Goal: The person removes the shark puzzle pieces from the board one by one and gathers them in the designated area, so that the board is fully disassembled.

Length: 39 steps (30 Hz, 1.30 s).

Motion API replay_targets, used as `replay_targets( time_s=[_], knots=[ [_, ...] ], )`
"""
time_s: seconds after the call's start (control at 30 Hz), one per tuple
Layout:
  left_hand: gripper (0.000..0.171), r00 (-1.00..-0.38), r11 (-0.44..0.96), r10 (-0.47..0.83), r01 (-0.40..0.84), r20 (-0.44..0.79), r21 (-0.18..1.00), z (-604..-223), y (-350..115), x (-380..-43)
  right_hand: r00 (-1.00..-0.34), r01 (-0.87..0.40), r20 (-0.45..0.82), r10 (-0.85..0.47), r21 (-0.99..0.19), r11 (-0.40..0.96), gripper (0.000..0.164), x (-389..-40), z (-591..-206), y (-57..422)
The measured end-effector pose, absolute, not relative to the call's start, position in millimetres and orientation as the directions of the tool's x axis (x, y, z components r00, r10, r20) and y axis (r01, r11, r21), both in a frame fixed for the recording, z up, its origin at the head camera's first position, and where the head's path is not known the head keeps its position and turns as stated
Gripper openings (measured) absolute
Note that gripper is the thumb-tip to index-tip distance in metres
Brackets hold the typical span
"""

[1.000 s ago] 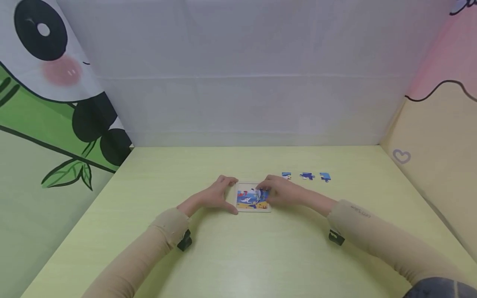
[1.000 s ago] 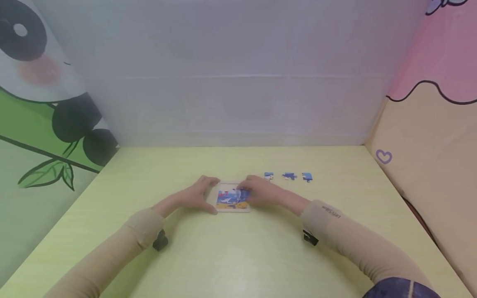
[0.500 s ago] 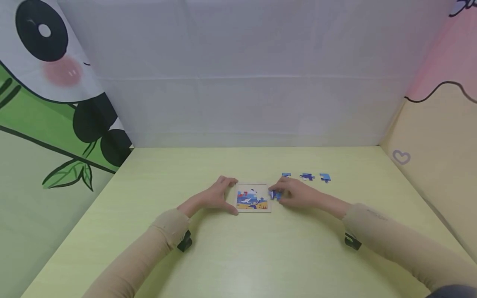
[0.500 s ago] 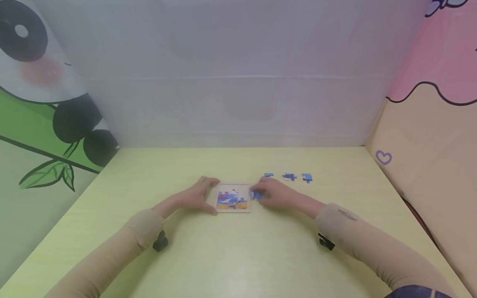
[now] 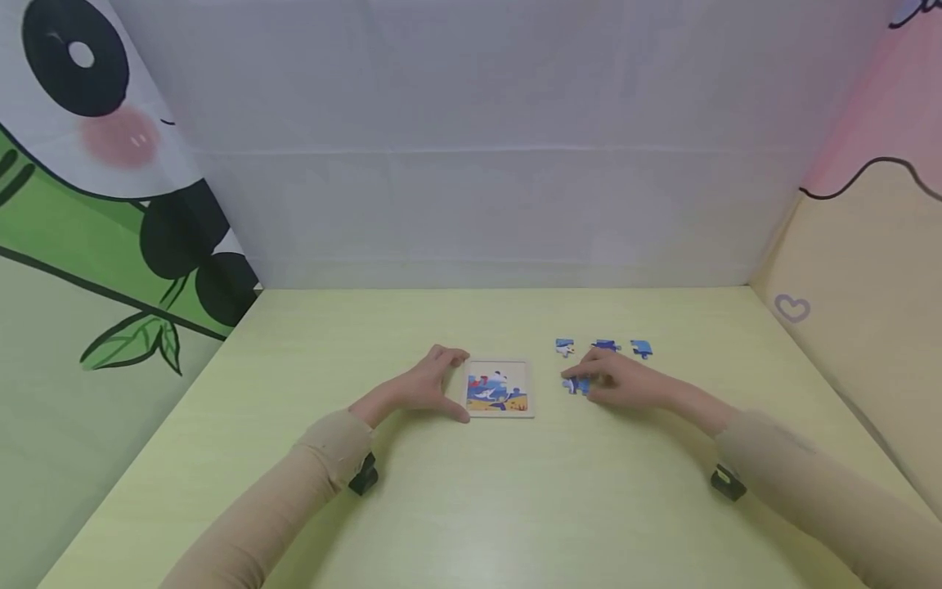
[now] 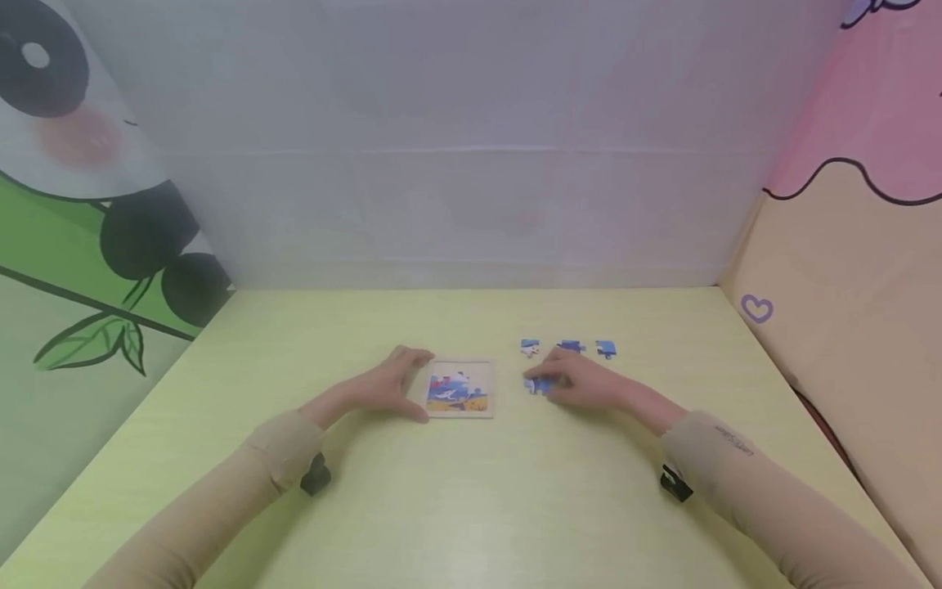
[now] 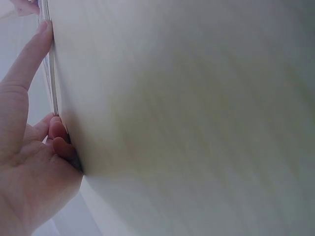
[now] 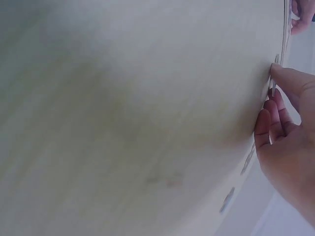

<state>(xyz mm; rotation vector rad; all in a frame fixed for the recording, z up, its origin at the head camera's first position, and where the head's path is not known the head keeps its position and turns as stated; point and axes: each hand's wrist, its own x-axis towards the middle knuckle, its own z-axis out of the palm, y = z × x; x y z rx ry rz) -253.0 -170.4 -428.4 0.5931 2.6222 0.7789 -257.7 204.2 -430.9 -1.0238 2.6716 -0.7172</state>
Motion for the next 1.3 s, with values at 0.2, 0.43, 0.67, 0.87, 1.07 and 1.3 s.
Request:
replay_targets(
  time_s=[0.2,0.43,0.67,0.87,1.07,1.3],
  knots=[
    [0.107,-0.856,0.762,0.477,0.289,-0.2,0.58,-427.0,-170.2,-253.3,-0.746,-0.567,-0.01,-0.666,-0.513,0.644,0.044,-254.8,-429.4,220.7],
    [0.106,-0.856,0.764,0.477,0.292,-0.199,0.576,-427.0,-170.4,-253.5,-0.753,-0.552,-0.016,-0.658,-0.528,0.645,0.044,-252.9,-427.5,242.7],
    [0.107,-0.855,0.763,0.482,0.3,-0.193,0.572,-429.0,-170.9,-254.8,-0.792,-0.519,-0.003,-0.611,-0.526,0.674,0.044,-249.7,-428.4,265.2],
    [0.107,-0.854,0.755,0.485,0.299,-0.189,0.584,-429.9,-172.5,-255.5,-0.801,-0.531,0.038,-0.598,-0.508,0.679,0.043,-249.2,-429.8,279.8],
    [0.108,-0.854,0.754,0.486,0.301,-0.188,0.584,-430.6,-173.1,-255.5,-0.821,-0.499,0.023,-0.571,-0.514,0.698,0.043,-249.0,-428.2,291.3],
    [0.108,-0.852,0.753,0.491,0.311,-0.181,0.58,-430.6,-172.9,-255.3,-0.824,-0.486,0.008,-0.566,-0.523,0.7,0.043,-248.9,-425.5,302.5]
  ],
)
